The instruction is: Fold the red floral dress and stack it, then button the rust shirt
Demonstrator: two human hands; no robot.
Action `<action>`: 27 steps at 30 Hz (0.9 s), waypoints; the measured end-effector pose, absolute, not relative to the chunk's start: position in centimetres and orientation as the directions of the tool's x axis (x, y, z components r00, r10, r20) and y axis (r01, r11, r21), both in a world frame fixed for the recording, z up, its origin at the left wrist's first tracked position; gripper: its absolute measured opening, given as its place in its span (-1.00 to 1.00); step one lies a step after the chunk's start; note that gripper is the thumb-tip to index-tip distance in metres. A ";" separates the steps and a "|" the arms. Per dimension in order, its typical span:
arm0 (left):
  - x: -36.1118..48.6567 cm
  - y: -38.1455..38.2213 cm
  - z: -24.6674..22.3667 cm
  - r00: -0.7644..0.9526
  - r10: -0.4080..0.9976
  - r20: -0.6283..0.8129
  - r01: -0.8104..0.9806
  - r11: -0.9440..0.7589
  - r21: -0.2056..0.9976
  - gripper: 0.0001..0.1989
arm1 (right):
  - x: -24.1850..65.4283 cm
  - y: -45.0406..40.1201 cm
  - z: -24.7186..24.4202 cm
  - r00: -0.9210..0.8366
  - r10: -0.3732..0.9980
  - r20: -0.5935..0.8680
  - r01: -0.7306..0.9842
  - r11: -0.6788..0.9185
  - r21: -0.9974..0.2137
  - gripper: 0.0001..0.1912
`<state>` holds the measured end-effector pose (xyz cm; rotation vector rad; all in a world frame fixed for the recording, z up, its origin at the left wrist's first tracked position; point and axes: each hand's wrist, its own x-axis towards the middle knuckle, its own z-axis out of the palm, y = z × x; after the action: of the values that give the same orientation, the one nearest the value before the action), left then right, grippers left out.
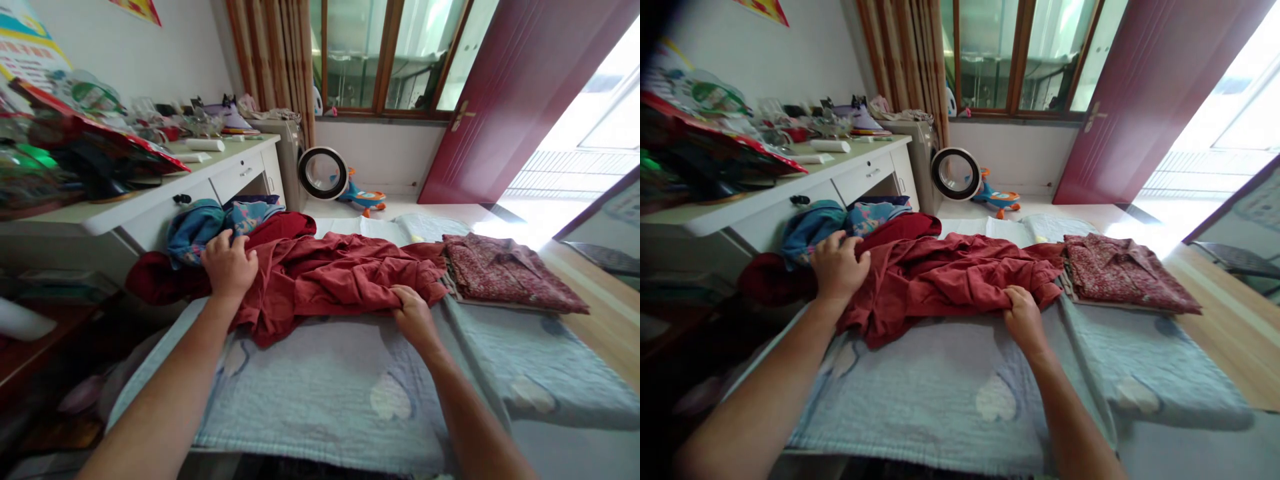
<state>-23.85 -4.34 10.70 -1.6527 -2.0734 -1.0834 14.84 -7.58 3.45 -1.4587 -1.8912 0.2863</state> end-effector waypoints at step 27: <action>-15.5 -5.6 8.1 -0.365 0.787 0.497 0.668 -0.151 0.729 -0.50 | 19.8 -9.7 2.4 0.183 0.946 0.266 0.658 0.083 -0.748 -0.11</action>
<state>-15.45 -5.62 8.06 -1.8299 -2.1179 -1.6688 19.84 -9.69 2.39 -1.6488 -1.5491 0.4476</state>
